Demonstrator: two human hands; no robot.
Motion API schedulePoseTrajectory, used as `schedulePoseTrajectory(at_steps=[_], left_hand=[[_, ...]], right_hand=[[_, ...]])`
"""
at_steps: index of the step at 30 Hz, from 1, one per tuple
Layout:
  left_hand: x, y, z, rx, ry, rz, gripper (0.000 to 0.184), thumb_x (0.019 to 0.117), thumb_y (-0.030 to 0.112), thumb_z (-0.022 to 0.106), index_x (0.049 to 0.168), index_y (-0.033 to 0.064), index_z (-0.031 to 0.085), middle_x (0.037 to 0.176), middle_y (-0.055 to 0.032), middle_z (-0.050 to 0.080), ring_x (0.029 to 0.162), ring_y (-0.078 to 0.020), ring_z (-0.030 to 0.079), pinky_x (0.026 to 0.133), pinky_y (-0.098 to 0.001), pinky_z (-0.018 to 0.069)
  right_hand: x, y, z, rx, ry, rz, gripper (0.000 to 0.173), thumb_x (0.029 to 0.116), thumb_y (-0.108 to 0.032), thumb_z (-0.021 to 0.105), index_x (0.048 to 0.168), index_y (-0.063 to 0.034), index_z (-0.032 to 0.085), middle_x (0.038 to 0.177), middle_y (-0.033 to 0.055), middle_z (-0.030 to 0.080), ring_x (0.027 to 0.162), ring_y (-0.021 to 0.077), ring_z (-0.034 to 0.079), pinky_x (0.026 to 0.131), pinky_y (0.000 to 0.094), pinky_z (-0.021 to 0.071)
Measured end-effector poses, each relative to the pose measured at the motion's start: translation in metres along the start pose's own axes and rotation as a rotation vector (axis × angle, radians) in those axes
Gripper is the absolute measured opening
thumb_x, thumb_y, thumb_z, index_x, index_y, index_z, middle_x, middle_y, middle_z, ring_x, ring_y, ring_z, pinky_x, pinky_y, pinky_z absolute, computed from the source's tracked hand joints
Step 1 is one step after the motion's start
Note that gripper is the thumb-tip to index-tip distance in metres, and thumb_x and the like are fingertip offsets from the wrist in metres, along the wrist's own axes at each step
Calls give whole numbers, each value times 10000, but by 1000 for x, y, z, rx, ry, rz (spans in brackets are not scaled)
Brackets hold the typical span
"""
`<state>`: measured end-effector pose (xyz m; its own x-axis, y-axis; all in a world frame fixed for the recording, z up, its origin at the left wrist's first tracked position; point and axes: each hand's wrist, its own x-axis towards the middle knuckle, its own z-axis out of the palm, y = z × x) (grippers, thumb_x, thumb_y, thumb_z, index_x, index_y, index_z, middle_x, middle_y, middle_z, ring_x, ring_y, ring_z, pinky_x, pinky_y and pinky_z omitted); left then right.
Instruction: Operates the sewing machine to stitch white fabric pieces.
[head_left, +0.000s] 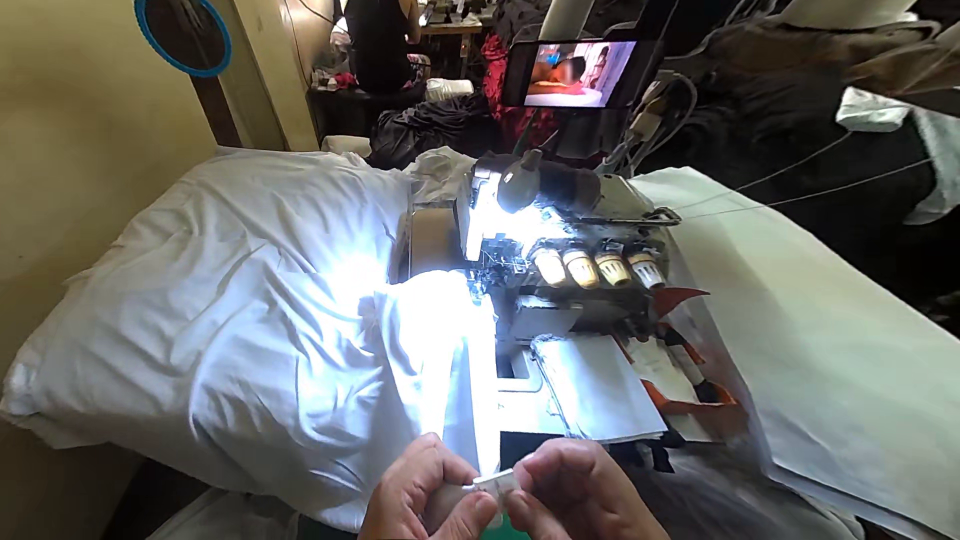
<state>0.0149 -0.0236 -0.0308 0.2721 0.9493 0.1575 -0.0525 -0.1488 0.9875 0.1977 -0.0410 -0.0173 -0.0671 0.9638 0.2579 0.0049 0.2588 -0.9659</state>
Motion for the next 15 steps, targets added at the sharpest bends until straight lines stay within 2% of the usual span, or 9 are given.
schedulePoseTrajectory(at_steps=[3,5,7,11,15], left_hand=[[2,1,-1,60,-1,24,167,967,127,690,924,-34,688,860,-46,598,817,-30,560,712,-168,467],[2,4,-4,159,-28,62,173,961,125,695,914,-42,700,837,-75,599,810,-66,562,712,-182,464],[3,5,-7,297,-61,128,178,960,135,696,908,-35,717,814,-106,613,801,-124,582,726,-232,478],[4,9,-10,539,-123,226,160,971,151,676,928,11,739,811,-127,645,814,-234,623,777,-382,500],[6,13,-9,626,-152,233,167,978,167,664,933,24,738,825,-129,662,817,-256,644,776,-417,513]], right_hand=[[2,-2,-3,-14,-33,33,232,936,38,670,1147,-8,586,963,-11,686,856,40,679,782,260,605],[5,-5,-8,-68,-88,41,226,954,6,665,1168,62,616,974,58,698,860,71,686,787,267,603],[12,-10,-16,-202,-175,8,193,984,-44,651,1125,86,664,988,134,705,866,111,696,782,265,601],[23,-22,-23,-532,-353,-35,153,1001,-128,648,1018,-3,735,942,146,707,842,202,676,763,320,565],[34,-26,-25,-589,-443,-13,153,1019,-94,584,1010,14,691,905,165,665,825,260,661,751,378,556]])
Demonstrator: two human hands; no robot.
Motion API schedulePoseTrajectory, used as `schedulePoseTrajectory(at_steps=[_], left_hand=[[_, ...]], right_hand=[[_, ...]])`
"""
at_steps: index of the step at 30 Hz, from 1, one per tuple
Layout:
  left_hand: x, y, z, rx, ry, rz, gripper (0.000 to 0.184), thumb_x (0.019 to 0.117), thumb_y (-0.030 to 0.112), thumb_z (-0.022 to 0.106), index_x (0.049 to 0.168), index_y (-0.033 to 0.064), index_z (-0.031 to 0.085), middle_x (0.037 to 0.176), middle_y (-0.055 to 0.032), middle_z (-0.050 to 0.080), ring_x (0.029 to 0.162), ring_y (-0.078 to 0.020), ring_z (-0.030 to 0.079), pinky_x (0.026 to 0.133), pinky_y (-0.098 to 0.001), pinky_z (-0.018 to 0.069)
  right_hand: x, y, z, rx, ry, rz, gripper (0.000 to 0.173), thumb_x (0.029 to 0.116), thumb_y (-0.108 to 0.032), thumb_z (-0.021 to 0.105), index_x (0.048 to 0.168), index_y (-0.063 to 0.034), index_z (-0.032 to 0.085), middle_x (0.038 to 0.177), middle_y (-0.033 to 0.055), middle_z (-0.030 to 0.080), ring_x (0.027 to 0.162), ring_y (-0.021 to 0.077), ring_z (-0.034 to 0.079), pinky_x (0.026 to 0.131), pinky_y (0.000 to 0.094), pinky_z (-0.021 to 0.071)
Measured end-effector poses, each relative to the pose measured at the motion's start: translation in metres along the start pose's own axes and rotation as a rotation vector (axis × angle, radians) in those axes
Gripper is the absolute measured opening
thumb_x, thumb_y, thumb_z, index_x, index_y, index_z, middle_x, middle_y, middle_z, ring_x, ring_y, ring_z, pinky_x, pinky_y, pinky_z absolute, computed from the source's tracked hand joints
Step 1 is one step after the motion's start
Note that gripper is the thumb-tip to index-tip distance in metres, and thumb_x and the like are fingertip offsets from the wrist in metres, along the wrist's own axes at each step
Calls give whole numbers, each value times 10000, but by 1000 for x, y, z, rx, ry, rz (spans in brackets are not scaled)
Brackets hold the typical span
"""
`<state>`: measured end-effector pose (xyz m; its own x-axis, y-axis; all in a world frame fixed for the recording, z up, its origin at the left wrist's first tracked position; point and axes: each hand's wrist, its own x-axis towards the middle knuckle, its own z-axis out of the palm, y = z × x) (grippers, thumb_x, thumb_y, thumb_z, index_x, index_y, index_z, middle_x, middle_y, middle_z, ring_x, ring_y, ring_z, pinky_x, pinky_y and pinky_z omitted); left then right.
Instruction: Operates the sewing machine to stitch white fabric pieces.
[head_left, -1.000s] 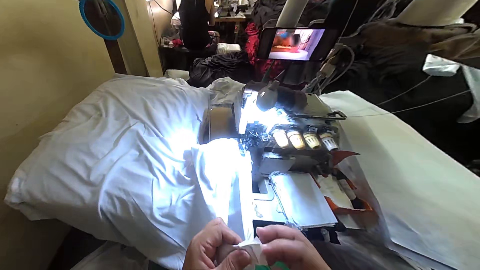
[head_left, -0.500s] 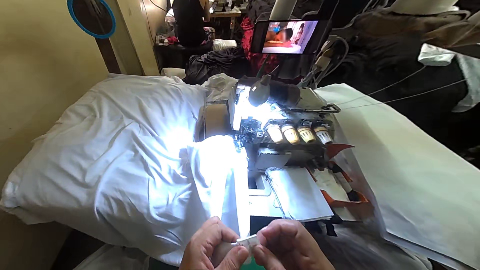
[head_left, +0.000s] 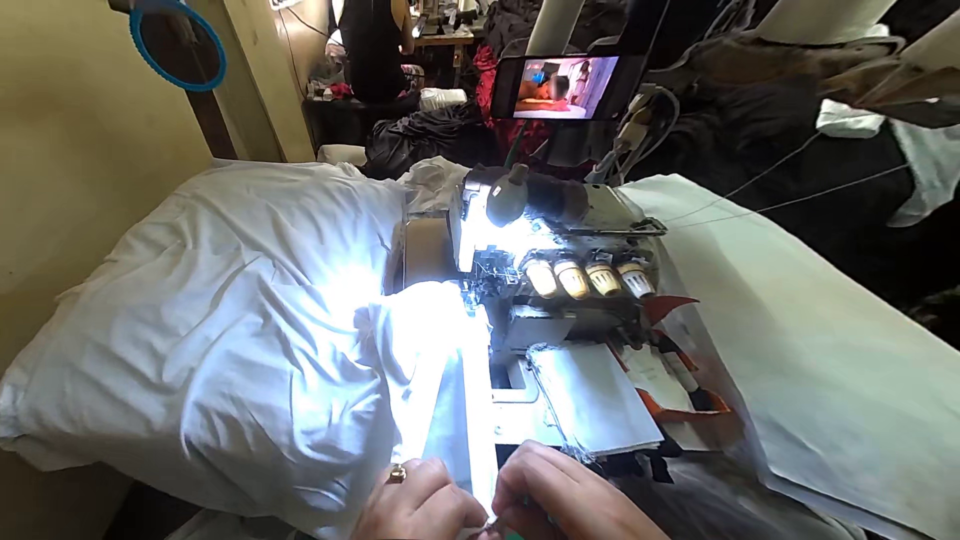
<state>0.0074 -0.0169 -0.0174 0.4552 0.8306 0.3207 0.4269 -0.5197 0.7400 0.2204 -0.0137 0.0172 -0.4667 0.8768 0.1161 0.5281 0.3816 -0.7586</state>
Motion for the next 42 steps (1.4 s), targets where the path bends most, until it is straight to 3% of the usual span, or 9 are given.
schedulePoseTrajectory(at_steps=[2,4,6,8,10,15,20,37,42], left_hand=[[2,-1,-3,-61,-2,-14,182,979,170,667,934,8,738,826,-139,657,812,-247,636,776,-405,509],[5,0,-11,-219,7,-34,189,968,152,683,920,-26,728,817,-133,639,801,-190,608,752,-325,500],[13,5,-27,-468,47,-64,180,967,149,694,907,-20,701,840,-56,628,830,-67,591,744,-211,497],[25,12,-48,-624,101,-99,127,983,197,684,928,84,700,883,67,644,854,26,594,752,-164,499],[39,15,-66,-658,121,-99,85,991,218,670,955,153,713,900,130,650,843,59,597,736,-137,506],[58,17,-78,-577,44,-43,116,996,210,668,953,110,707,899,104,623,844,58,572,721,-122,481],[57,15,-73,-596,15,-40,138,998,229,670,957,104,710,909,99,630,864,57,581,746,-122,486],[54,11,-70,-563,31,-28,141,1002,233,668,964,106,717,913,93,636,880,47,586,762,-132,489],[53,11,-72,-526,32,-54,130,1002,216,662,947,105,704,900,93,617,846,54,571,724,-123,481]], right_hand=[[5,7,-1,90,157,-10,156,1027,-67,553,1018,42,664,911,154,652,781,188,643,714,314,555],[17,27,1,142,452,-35,145,1041,-111,553,1025,0,646,938,59,655,751,45,635,662,196,566],[39,53,5,49,702,-94,125,1018,-137,584,1010,-49,673,974,9,689,814,11,675,710,171,602],[58,72,12,-121,790,-151,134,988,-134,610,981,-56,719,1005,33,704,931,36,679,826,174,583],[70,84,23,-316,772,-186,166,986,-125,604,976,-57,756,1026,83,731,1000,128,706,883,241,584],[78,100,40,-655,728,-223,224,936,-91,576,1033,-107,777,1079,73,773,1045,242,738,889,347,600],[80,100,39,-723,669,-143,247,988,-304,550,988,-221,783,1195,116,728,1205,359,646,970,492,545],[86,89,45,-770,655,-23,301,975,-364,537,931,-211,792,1212,101,724,1211,347,641,969,538,520],[80,91,37,-534,668,-115,276,1000,-356,557,1021,-212,792,1240,105,711,1248,339,617,1005,528,510]])
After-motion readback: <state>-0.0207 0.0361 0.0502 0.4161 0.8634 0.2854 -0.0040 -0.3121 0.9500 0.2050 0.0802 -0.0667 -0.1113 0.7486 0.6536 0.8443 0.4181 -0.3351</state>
